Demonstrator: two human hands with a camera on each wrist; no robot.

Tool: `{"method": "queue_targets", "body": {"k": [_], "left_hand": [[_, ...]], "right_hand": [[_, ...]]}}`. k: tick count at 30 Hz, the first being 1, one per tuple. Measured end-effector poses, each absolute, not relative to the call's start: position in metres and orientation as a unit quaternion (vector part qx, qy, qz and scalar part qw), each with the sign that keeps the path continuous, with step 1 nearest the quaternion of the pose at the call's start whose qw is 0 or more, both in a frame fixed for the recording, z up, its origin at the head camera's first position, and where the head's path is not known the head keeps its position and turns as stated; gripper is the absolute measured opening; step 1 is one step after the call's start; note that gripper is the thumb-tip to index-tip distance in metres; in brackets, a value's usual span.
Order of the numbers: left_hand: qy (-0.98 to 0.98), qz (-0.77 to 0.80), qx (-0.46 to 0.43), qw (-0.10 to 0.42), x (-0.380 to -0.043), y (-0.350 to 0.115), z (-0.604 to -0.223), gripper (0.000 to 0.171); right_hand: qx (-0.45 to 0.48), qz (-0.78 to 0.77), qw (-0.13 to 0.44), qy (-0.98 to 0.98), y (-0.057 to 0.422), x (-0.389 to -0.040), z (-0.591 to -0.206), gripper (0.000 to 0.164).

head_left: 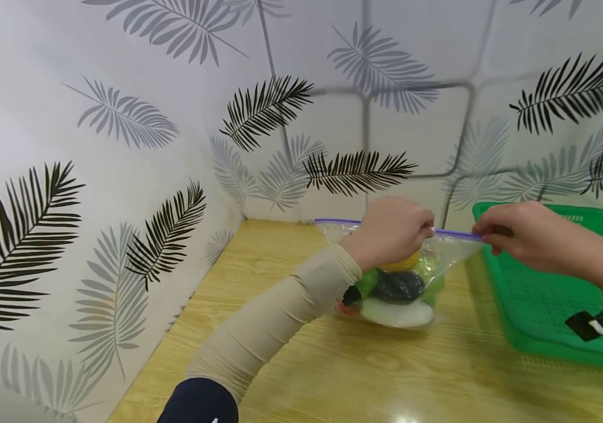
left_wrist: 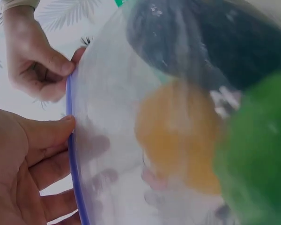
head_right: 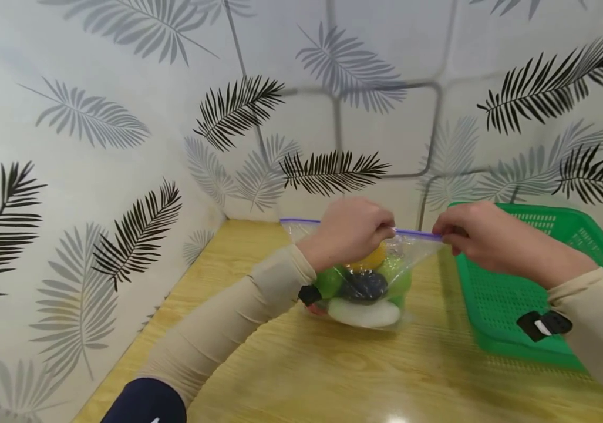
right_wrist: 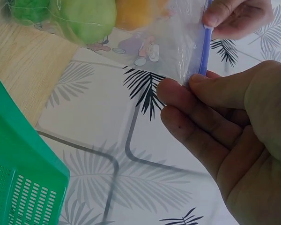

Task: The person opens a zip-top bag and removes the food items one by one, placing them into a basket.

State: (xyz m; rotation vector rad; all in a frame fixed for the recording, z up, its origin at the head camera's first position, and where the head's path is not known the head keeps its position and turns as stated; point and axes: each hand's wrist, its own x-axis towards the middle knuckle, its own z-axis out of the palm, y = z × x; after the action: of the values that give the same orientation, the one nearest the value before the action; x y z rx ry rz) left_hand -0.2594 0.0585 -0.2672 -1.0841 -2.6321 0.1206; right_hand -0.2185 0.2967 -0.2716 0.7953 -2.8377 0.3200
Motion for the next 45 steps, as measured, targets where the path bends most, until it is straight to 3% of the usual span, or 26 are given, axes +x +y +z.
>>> {"method": "queue_targets", "body": {"k": [37, 45], "left_hand": [[-0.929, -0.063, -0.301, 0.208, -0.282, -0.089, -0.273, 0.018], [-0.925, -0.131, -0.307, 0.183, -0.281, -0.102, -0.279, 0.023]], "right_hand": [[0.272, 0.09, 0.088, -0.954, 0.3, -0.22, -0.272, 0.016], [0.27, 0.082, 0.097, -0.954, 0.297, -0.22, -0.272, 0.014]]}}
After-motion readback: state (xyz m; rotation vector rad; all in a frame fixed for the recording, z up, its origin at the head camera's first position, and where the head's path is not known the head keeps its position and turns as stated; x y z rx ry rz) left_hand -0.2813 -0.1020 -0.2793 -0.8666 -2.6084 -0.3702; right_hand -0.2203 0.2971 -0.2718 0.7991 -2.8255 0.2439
